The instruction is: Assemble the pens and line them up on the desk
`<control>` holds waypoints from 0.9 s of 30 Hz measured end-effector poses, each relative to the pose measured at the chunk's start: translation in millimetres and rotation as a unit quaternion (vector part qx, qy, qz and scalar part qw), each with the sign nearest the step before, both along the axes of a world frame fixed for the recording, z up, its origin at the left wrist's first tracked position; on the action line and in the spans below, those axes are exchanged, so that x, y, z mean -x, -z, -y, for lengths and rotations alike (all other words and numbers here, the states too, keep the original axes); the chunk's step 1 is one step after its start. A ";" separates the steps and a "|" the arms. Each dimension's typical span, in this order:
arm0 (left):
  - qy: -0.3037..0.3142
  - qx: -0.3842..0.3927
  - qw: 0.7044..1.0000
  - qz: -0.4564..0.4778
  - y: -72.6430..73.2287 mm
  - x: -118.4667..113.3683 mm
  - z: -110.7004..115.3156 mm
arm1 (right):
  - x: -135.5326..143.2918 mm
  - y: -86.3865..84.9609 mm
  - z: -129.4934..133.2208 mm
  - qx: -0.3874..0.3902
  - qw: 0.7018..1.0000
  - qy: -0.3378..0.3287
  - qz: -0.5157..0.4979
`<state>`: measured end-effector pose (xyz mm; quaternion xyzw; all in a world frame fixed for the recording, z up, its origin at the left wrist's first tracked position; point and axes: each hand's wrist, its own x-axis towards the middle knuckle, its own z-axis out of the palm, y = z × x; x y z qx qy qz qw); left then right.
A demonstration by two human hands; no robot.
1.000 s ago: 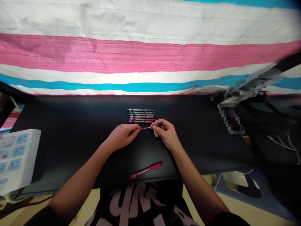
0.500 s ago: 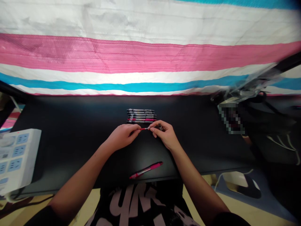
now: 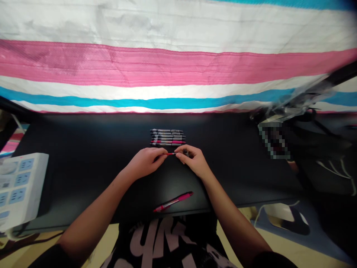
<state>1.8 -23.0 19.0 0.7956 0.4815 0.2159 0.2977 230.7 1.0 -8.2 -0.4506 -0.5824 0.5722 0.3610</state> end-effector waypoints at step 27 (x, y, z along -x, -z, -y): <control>-0.015 0.020 1.000 0.010 0.2 3.2 -1.8 | -2.6 3.6 -4.5 0.013 0.970 0.155 -0.185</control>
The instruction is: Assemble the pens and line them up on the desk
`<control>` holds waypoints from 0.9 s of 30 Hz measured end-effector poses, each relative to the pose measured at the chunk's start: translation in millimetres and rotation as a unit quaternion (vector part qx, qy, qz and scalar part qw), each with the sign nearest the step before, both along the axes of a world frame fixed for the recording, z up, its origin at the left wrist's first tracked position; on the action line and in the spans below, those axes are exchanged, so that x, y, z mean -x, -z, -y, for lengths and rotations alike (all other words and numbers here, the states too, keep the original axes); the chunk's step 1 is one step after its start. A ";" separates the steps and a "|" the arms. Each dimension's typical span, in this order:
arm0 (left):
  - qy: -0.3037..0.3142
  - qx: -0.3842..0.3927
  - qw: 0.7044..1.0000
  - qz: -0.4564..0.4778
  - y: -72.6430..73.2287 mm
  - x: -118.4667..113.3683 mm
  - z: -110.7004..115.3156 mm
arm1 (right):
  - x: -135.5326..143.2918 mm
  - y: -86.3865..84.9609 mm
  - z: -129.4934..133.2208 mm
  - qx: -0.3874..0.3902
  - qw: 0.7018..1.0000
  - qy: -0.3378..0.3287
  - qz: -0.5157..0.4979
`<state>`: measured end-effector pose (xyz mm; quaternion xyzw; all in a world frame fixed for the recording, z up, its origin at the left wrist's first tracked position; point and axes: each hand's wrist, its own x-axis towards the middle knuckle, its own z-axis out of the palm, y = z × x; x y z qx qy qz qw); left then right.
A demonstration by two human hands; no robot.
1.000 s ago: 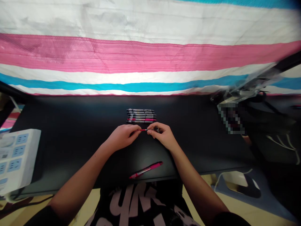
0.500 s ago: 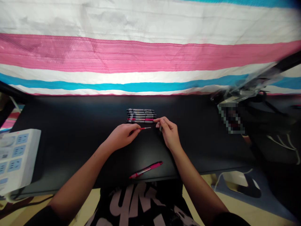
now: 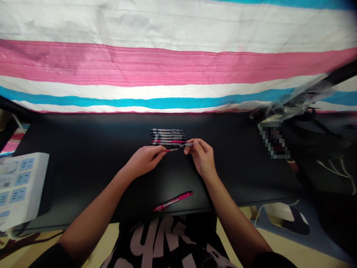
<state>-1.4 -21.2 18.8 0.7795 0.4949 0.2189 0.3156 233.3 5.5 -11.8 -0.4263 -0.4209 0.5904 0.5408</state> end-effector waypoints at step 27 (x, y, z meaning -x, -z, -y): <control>0.002 -0.013 1.000 -0.006 1.6 -0.5 0.7 | 0.1 -1.5 5.0 -0.016 0.978 -0.147 0.148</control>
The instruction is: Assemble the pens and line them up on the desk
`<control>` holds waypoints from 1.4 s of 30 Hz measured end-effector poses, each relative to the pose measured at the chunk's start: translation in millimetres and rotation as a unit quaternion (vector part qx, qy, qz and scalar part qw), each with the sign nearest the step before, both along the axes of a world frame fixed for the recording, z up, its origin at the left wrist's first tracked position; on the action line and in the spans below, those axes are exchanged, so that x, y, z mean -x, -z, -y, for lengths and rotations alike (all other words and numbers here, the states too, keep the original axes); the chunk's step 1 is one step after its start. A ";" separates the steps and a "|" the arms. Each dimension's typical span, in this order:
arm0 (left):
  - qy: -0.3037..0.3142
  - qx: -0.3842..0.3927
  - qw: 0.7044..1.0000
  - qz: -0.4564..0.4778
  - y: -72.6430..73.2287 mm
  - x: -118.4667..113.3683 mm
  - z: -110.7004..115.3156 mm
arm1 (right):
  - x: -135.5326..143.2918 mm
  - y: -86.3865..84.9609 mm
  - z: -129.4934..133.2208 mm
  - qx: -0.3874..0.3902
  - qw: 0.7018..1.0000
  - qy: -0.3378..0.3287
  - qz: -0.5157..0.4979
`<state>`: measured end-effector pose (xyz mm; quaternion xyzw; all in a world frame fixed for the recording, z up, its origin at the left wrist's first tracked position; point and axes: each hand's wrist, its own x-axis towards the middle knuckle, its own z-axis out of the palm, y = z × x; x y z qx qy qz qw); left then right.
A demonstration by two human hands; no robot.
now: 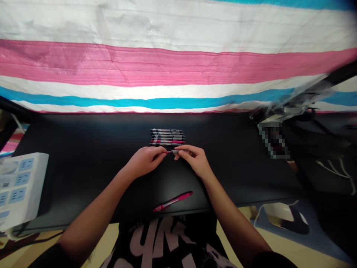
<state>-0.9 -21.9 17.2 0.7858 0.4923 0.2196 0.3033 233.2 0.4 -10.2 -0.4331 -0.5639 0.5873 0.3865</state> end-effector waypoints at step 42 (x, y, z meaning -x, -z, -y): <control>-0.034 -0.011 0.999 -0.024 -0.2 2.8 -1.3 | 4.3 -4.5 3.6 -0.163 0.977 0.048 0.129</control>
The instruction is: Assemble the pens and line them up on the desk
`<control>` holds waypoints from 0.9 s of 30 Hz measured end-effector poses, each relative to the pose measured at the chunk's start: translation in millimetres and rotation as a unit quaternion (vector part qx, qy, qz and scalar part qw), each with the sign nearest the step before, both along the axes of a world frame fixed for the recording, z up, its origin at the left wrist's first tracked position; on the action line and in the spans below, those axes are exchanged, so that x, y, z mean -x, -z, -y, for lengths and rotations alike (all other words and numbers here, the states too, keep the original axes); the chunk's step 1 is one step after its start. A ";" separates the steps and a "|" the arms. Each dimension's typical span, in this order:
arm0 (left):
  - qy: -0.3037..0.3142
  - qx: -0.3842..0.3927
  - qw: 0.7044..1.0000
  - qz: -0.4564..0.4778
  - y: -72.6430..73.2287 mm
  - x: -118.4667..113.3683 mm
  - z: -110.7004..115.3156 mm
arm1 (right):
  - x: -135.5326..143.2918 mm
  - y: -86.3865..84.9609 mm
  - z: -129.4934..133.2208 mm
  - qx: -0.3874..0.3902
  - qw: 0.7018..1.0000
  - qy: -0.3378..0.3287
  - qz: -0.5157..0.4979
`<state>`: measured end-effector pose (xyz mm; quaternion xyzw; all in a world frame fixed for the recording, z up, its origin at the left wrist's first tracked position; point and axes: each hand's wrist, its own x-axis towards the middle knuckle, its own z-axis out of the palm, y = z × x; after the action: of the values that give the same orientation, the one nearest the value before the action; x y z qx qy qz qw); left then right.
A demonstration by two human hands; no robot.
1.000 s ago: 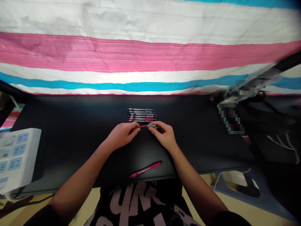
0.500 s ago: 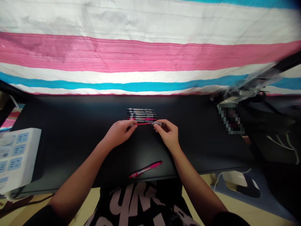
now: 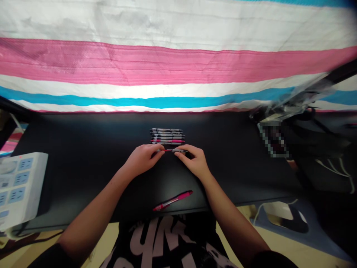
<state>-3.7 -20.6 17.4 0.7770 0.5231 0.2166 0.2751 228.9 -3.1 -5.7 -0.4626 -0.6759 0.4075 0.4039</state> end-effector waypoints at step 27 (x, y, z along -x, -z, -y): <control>-0.029 -0.021 0.999 0.023 -5.4 2.2 -1.4 | -1.8 3.5 -0.6 0.001 1.000 0.015 -0.010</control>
<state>-5.8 -19.2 22.8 0.7618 0.5345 0.2529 0.2645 230.8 -2.5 -9.3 -0.4692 -0.6644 0.4062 0.4165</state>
